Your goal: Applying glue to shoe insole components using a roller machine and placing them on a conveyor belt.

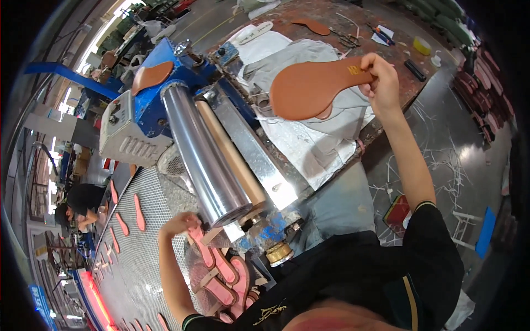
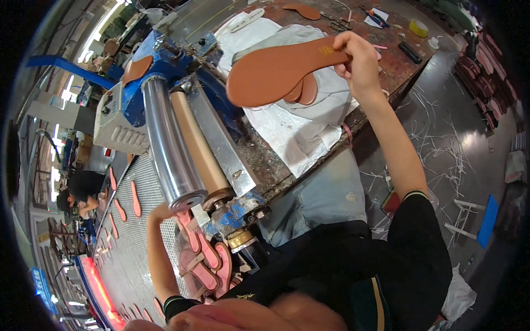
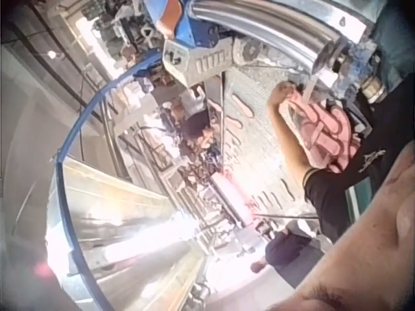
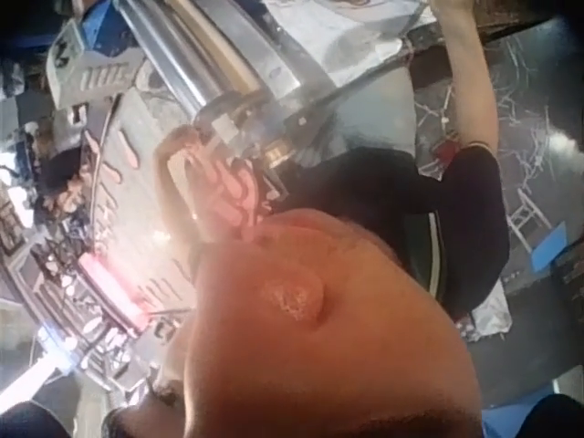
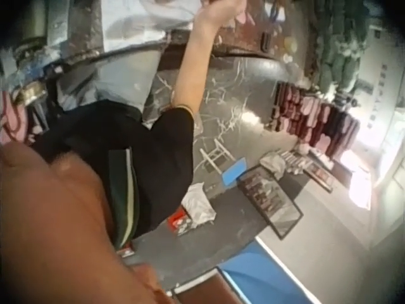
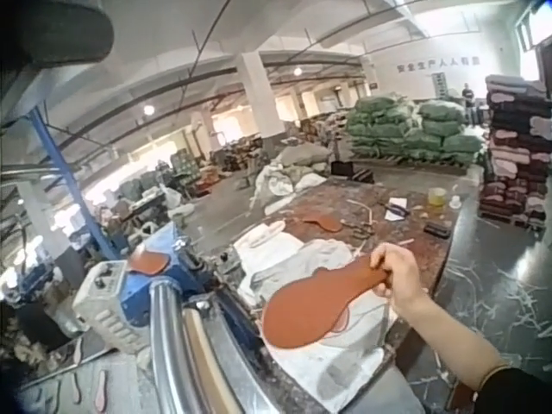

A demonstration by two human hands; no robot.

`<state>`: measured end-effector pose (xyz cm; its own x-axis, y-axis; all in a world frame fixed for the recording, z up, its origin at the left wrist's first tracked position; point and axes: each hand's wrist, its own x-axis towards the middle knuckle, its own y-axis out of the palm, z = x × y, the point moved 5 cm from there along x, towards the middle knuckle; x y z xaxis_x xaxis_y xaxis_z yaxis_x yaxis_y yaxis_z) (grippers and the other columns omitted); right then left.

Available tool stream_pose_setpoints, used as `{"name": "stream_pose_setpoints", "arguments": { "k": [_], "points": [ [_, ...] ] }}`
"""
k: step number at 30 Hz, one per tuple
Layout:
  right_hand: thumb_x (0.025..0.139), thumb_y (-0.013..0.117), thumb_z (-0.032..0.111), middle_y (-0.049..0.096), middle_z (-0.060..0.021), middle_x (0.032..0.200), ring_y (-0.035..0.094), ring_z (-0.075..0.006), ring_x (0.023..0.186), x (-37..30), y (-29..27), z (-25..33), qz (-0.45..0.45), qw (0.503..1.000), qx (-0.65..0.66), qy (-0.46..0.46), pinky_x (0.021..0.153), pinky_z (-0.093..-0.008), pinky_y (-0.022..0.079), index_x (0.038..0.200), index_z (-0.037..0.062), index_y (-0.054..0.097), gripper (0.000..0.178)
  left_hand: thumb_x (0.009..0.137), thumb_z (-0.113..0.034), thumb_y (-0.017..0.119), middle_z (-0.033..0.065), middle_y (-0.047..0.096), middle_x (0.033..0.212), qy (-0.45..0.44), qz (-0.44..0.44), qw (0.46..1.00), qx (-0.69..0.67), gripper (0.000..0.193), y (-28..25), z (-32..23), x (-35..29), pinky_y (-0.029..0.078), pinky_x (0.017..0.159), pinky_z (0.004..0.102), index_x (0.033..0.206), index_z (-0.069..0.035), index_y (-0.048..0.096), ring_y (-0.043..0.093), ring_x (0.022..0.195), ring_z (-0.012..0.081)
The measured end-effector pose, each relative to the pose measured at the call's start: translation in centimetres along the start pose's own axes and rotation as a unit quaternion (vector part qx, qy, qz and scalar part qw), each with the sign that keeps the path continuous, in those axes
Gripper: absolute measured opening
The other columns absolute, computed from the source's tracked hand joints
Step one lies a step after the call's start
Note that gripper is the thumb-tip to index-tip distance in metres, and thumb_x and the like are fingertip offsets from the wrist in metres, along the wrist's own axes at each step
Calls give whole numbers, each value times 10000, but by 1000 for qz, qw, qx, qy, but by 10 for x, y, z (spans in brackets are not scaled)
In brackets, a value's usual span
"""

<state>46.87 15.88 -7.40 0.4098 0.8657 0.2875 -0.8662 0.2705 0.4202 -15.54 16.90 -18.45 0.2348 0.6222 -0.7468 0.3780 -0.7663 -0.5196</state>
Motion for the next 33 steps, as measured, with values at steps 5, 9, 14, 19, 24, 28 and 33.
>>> {"name": "stream_pose_setpoints", "arguments": {
  "k": [5,9,14,19,24,28,33],
  "points": [
    [896,398,141,483,8,606,398,-40,442,-7,97,-9,88,988,-127,29,384,-184,269,898,50,540,169,866,-189,647,56,624,1119,301,-244,900,-201,363,-63,-130,-65,421,944,314,1181,-19,587,560,1064,161],
    [930,419,172,515,-22,623,409,-40,451,-29,124,-3,232,962,-61,134,397,-188,282,1045,55,523,195,811,-236,712,96,510,1356,407,-249,875,-76,599,-57,-209,-110,378,1026,345,1331,-32,497,468,1257,215],
    [922,511,123,547,-10,690,496,-53,543,-92,139,-5,336,941,-33,26,516,-211,394,1247,45,451,339,718,-304,795,140,409,1438,424,-260,866,44,831,-37,-236,-122,337,1070,386,1408,-51,406,403,1319,281],
    [914,552,116,545,6,653,509,-58,596,-138,70,-58,270,936,-180,133,549,-236,410,1054,4,588,183,663,-299,831,176,464,1354,385,-335,849,139,816,-34,-234,-133,351,1055,381,1336,-22,462,437,1270,332],
    [871,594,118,570,-79,620,524,-123,548,-190,5,-128,285,884,-364,76,520,-292,421,844,-4,620,128,624,-269,833,162,539,1229,281,-407,826,270,745,-34,-223,-144,393,990,401,1263,-50,519,486,1100,362],
    [852,605,179,605,-143,668,581,-229,560,-222,-18,-169,335,843,-400,129,542,-346,446,849,21,634,160,632,-237,832,145,552,1199,251,-429,830,255,738,-36,-180,-148,438,910,380,1276,-75,511,493,1040,323],
    [829,600,287,646,-142,699,631,-353,648,-237,-9,-190,371,737,-560,83,593,-447,490,825,84,652,210,734,-180,774,78,553,1214,209,-385,873,-215,743,-27,-42,-158,480,829,308,1377,-89,414,547,901,177]
  ]
}}
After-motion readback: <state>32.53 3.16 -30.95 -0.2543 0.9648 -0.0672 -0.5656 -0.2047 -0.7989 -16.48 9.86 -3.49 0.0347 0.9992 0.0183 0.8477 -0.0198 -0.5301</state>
